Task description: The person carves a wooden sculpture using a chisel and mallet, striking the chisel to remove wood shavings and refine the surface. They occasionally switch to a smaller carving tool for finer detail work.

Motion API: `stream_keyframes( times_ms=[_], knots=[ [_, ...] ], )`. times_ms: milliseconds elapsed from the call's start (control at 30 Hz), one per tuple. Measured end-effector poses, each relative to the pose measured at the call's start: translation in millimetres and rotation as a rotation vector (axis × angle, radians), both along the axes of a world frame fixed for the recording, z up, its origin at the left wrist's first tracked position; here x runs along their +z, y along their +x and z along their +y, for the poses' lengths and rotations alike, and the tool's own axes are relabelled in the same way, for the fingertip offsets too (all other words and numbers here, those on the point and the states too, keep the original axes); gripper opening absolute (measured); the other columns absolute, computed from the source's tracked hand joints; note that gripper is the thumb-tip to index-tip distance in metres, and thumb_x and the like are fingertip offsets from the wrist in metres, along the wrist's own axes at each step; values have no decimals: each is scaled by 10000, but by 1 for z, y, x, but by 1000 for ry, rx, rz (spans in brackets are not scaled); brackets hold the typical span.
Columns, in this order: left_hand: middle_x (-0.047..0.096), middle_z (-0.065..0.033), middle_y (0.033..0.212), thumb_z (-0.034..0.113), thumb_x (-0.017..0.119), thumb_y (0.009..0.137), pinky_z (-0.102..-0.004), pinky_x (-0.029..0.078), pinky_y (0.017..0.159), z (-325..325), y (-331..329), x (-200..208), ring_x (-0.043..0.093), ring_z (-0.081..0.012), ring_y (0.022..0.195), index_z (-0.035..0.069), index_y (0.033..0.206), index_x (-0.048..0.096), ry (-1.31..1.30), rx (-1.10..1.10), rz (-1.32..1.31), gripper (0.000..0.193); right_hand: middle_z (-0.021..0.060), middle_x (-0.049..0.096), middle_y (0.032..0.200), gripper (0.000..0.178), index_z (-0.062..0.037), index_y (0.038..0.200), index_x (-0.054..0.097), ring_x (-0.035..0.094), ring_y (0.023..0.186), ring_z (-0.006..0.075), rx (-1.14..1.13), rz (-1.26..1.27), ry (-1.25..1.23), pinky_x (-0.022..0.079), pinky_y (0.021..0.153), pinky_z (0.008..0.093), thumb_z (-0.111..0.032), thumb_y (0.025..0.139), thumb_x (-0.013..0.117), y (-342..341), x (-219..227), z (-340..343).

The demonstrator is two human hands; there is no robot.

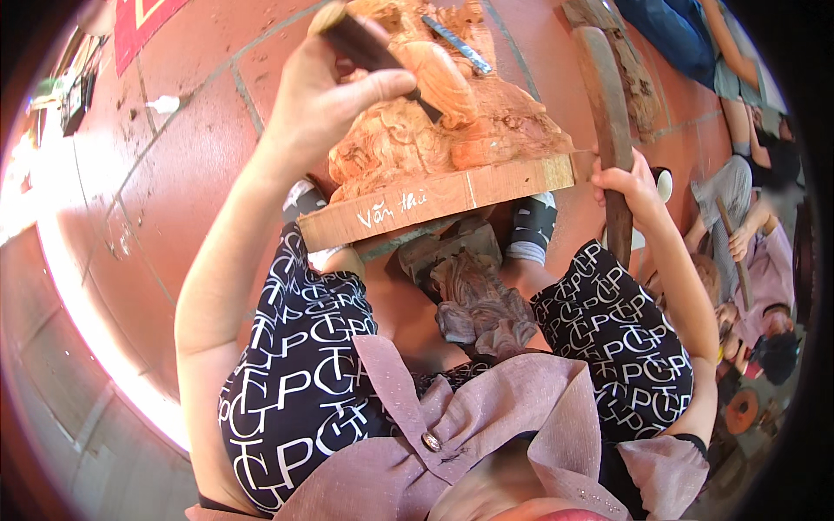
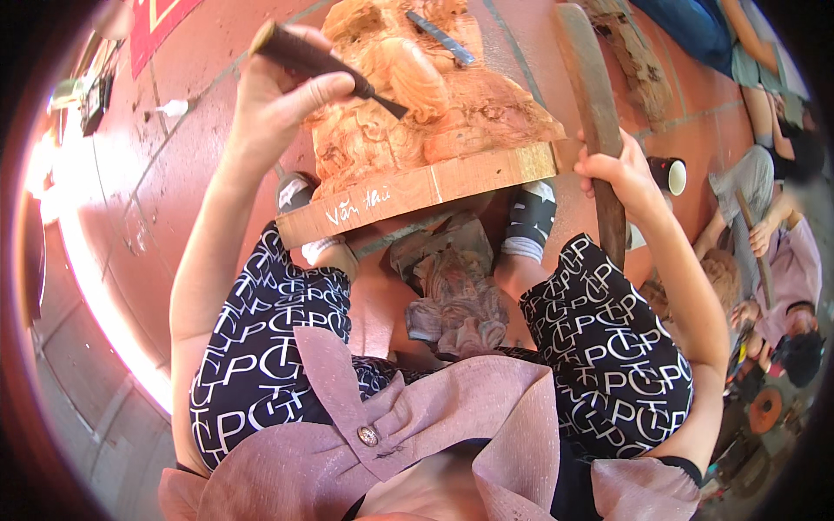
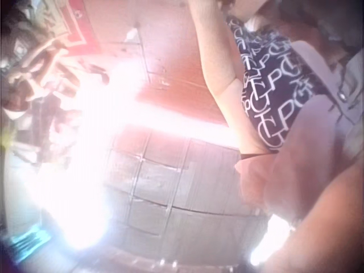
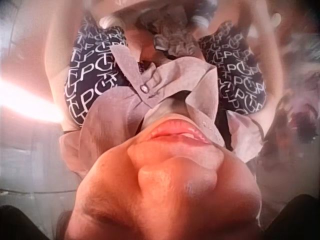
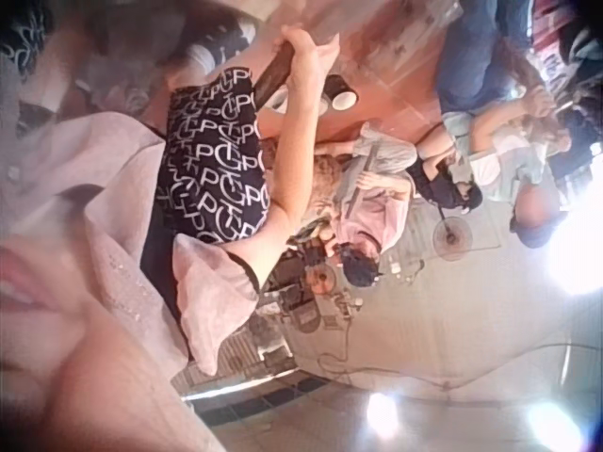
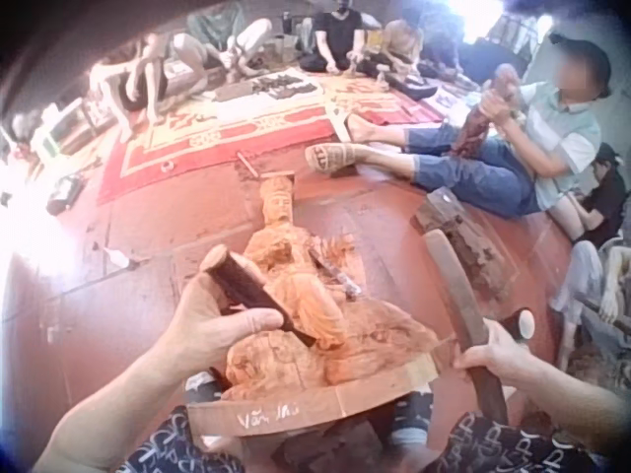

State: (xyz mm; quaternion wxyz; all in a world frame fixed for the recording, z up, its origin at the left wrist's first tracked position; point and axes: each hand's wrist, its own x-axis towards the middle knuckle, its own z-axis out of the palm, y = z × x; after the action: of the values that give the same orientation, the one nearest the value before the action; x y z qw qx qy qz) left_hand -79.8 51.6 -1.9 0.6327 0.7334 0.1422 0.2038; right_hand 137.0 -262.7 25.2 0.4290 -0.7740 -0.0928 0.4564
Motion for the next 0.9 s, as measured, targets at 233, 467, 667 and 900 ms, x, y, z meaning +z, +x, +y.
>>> stream_keyframes(
  times_ms=[233, 467, 667, 900],
  knots=[
    [652, -66, 894, 158, 720, 861, -249, 558, 689, 3, -1, -21, 678, -143, 811, -2, 1031, 554, -109, 112, 162, 287, 68, 580, 752, 422, 12, 1101, 504, 584, 578, 137, 33, -63, 57, 468, 522, 271, -104, 720, 644, -1, -4, -4],
    [655, -58, 862, 89, 734, 843, -230, 538, 632, -8, 0, -32, 670, -127, 761, 6, 1076, 550, -118, 25, 127, 308, 66, 571, 741, 412, 7, 1084, 500, 575, 567, 134, 143, -20, -24, 456, 527, 267, -101, 705, 619, 6, 6, 7],
    [670, -77, 864, -7, 686, 851, -256, 566, 674, -4, 3, -61, 678, -151, 746, -7, 1047, 597, -335, -125, 283, 215, 68, 585, 753, 429, 9, 1086, 504, 581, 569, 133, 84, -12, -44, 448, 521, 262, -90, 688, 629, 4, 5, 11],
    [672, -97, 868, -4, 666, 869, -293, 598, 696, -12, 17, -49, 689, -184, 779, -29, 980, 616, -358, -46, 177, 124, 77, 595, 782, 467, 11, 1115, 507, 590, 578, 137, 87, 70, 51, 457, 542, 261, -78, 677, 642, 10, -1, -1]
  ],
)
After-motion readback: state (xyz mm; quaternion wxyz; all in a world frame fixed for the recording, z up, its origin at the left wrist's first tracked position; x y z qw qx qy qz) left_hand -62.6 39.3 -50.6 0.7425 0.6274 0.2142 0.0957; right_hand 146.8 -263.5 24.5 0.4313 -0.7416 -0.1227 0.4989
